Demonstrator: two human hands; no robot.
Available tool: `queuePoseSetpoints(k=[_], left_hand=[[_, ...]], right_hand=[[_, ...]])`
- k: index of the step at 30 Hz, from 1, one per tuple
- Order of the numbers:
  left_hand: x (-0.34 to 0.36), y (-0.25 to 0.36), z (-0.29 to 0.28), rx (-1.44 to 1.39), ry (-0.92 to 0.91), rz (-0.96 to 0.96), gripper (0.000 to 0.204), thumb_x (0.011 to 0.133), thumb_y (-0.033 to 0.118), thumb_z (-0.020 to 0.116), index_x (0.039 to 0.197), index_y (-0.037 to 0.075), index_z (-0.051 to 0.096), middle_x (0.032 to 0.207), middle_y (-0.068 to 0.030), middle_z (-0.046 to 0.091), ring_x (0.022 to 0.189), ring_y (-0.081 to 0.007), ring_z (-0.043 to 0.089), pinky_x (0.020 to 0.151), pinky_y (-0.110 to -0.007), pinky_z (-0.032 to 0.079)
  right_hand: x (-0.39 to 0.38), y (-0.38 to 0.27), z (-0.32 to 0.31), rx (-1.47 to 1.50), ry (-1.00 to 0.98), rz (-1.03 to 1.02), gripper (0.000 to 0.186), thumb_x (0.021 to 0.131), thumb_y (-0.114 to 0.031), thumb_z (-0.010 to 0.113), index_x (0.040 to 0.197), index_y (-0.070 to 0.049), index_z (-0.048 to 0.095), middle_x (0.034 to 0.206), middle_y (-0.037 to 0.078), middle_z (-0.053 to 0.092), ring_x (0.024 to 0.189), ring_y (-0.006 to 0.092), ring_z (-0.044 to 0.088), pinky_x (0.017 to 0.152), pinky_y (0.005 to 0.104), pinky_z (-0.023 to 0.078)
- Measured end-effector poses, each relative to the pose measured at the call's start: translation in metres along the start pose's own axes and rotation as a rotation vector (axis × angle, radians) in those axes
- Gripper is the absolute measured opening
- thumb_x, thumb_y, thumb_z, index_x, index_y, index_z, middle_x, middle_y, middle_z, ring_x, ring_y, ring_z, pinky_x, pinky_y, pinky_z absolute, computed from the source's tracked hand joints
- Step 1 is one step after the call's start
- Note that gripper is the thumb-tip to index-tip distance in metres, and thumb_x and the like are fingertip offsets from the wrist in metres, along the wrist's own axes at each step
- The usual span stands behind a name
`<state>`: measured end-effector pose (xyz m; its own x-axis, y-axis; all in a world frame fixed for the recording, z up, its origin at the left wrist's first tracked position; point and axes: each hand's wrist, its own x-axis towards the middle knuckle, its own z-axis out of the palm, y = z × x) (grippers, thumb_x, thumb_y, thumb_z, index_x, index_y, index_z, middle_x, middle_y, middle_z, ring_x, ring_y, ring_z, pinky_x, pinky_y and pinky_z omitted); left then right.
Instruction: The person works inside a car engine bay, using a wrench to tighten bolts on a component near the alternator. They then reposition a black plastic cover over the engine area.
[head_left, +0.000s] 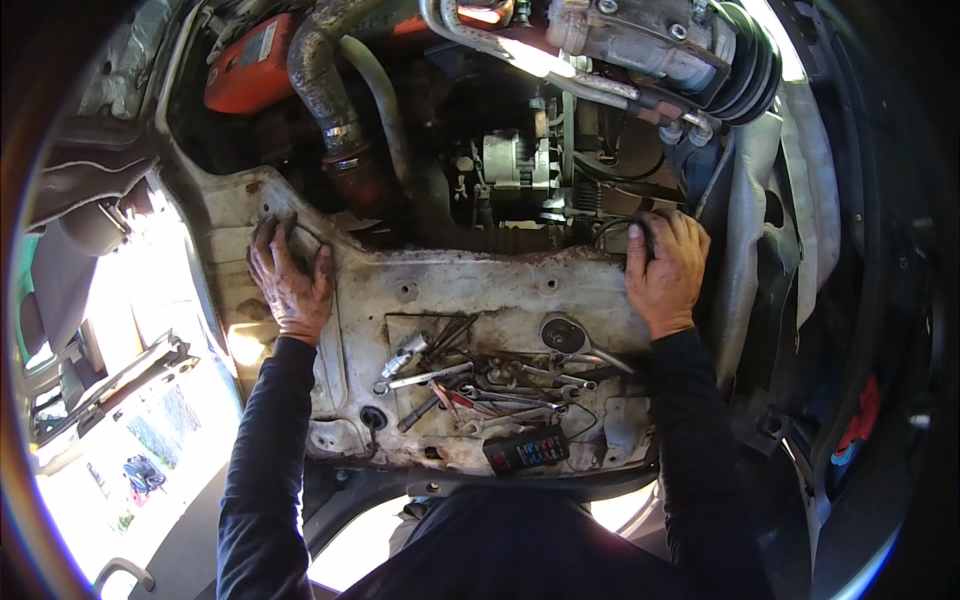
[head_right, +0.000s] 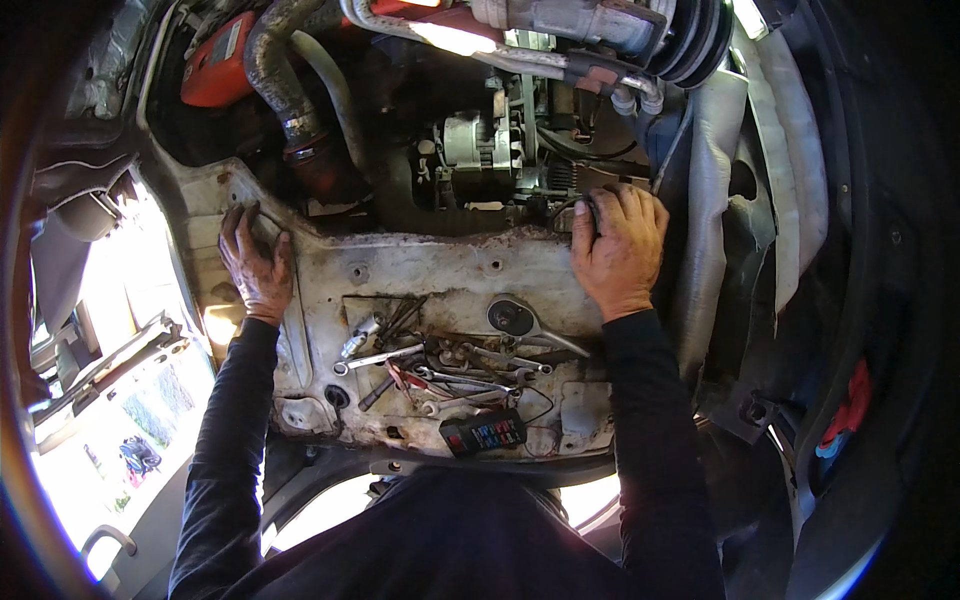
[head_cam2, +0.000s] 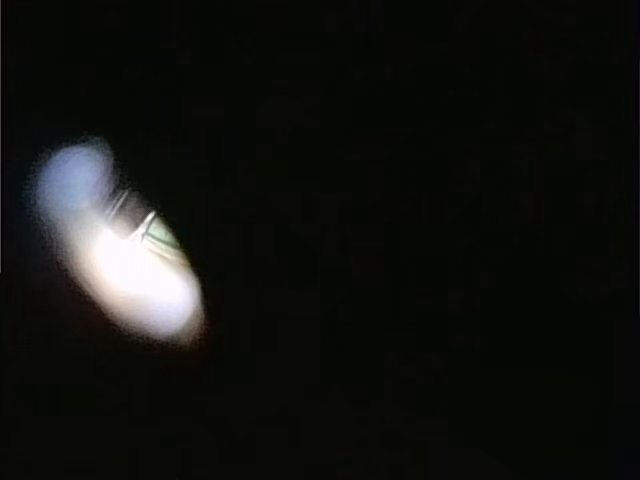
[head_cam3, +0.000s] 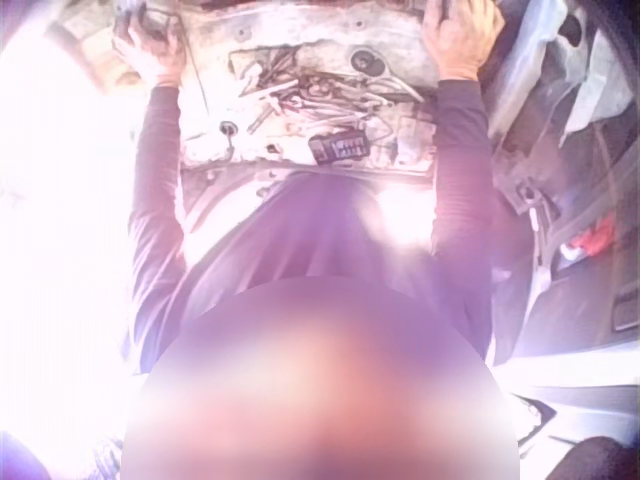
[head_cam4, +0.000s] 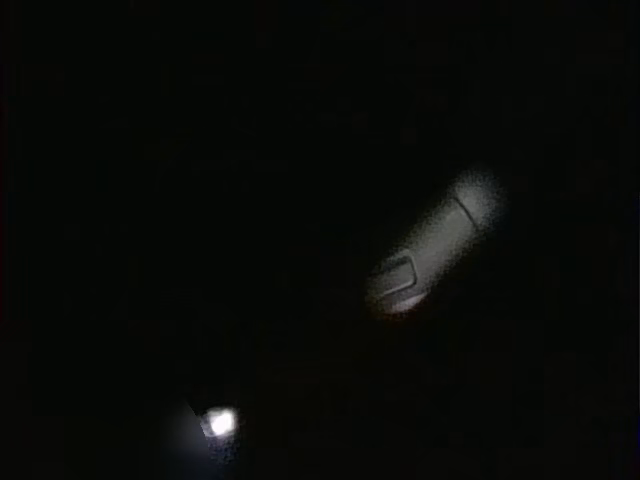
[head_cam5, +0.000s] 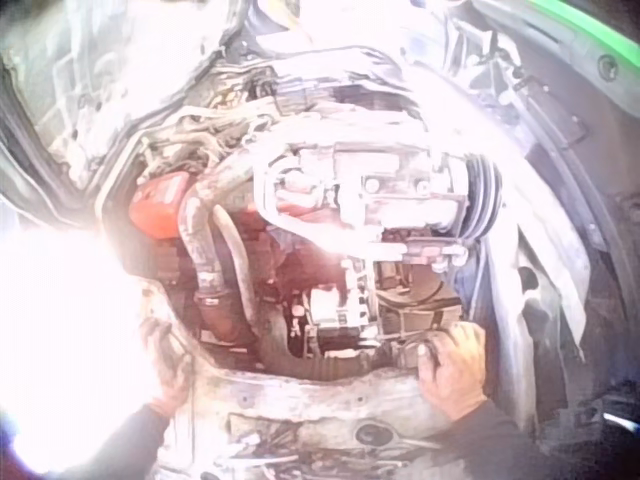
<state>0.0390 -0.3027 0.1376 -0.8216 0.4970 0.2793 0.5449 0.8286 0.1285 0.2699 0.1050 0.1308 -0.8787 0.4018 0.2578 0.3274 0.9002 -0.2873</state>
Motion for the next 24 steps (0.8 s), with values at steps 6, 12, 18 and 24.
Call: queuePoseSetpoints(k=[6, 12, 18, 24], left_hand=[[-0.001, -0.001, -0.002, 0.019, -0.017, -0.001, 0.066, 0.089, 0.042, 0.071, 0.14, 0.005, 0.051, 0.146, -0.0204, 0.046, 0.139, -0.0418, 0.04, 0.117, -0.056, 0.027], [-0.002, 0.002, -0.004, 0.018, -0.031, -0.037, 0.067, 0.089, 0.043, 0.07, 0.14, 0.004, 0.05, 0.147, -0.0206, 0.044, 0.142, -0.041, 0.037, 0.12, -0.059, 0.022], [0.0, 0.012, -0.016, 0.007, -0.052, -0.089, 0.066, 0.088, 0.04, 0.071, 0.141, 0.008, 0.051, 0.147, -0.0195, 0.044, 0.143, -0.04, 0.036, 0.121, -0.058, 0.022], [0.068, 0.072, -0.063, -0.421, 0.201, 0.068, 0.064, 0.084, 0.03, 0.077, 0.137, 0.002, 0.055, 0.141, -0.0271, 0.046, 0.132, -0.0465, 0.045, 0.111, -0.054, 0.039]], right_hand=[[0.003, -0.005, 0.001, -0.031, 0.028, 0.019, 0.026, 0.091, -0.026, 0.065, 0.101, -0.002, 0.069, 0.105, 0.017, 0.065, 0.108, 0.0357, 0.059, 0.101, 0.0476, 0.041], [0.004, -0.007, -0.006, -0.013, 0.002, 0.057, 0.03, 0.092, -0.029, 0.064, 0.104, -0.002, 0.069, 0.108, 0.019, 0.064, 0.111, 0.037, 0.057, 0.102, 0.0489, 0.04], [0.005, -0.011, -0.01, 0.048, 0.088, 0.075, 0.031, 0.091, -0.027, 0.066, 0.107, 0.0, 0.067, 0.11, 0.021, 0.063, 0.111, 0.0392, 0.057, 0.1, 0.0494, 0.042], [0.062, 0.04, -0.104, 0.469, 0.607, 0.381, 0.025, 0.097, -0.016, 0.063, 0.112, 0.004, 0.064, 0.103, 0.022, 0.07, 0.09, 0.0358, 0.066, 0.085, 0.0441, 0.051]])
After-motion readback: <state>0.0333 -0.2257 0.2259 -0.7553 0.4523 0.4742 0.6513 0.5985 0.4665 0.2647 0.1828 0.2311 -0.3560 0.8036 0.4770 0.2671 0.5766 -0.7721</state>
